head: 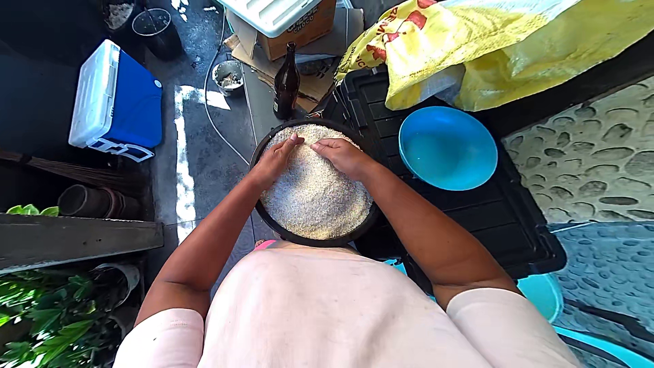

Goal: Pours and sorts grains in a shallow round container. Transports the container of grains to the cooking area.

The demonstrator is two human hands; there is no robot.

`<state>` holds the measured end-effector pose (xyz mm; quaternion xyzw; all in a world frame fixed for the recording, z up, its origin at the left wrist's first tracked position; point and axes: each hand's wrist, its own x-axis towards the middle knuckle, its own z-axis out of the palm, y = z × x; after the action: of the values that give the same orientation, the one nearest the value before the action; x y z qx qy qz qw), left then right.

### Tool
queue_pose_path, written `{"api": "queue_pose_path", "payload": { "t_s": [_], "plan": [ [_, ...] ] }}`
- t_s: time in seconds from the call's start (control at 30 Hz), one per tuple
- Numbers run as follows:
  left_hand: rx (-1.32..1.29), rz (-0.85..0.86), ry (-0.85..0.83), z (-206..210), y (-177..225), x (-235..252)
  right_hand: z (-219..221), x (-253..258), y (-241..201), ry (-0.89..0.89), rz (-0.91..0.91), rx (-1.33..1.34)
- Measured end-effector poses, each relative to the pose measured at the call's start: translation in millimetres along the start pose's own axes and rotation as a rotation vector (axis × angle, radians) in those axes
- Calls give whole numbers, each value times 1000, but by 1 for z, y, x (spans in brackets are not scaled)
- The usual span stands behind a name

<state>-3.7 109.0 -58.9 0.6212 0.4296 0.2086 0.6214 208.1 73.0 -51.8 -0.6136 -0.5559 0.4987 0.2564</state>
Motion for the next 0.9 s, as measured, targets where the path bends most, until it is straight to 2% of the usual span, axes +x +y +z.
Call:
{"api": "queue_pose_path", "payload": {
  "t_s": [0.1, 0.17, 0.27, 0.37, 0.43, 0.5, 0.57, 0.63, 0.77, 0.9],
  "plan": [
    [-220, -69, -61, 4, 8, -2, -2, -9, -1, -13, 48, 312],
    [-326, -76, -89, 8, 14, -7, -5, -18, -1, -16, 35, 427],
    [-400, -46, -149, 14, 21, -15, -10, -38, -3, -4, -39, 497],
    [-386, 10, -223, 19, 24, -20, -10, -64, -5, -11, -123, 429],
    [-277, 81, -253, 21, 26, -26, -9, -77, -2, -22, -199, 291],
    [-57, 207, -252, 22, 26, -34, -4, -91, 4, 29, -333, 15],
    [198, 355, -211, 26, 22, -44, 3, -100, 17, 140, -526, -241],
    [408, 524, -187, 33, 14, -51, 9, -109, 29, 254, -659, -387],
    [667, 825, -123, 45, -12, -51, 12, -132, 43, 384, -663, -434],
    [814, 911, -100, 52, -22, -53, 12, -149, 54, 414, -570, -523]
  ]
}}
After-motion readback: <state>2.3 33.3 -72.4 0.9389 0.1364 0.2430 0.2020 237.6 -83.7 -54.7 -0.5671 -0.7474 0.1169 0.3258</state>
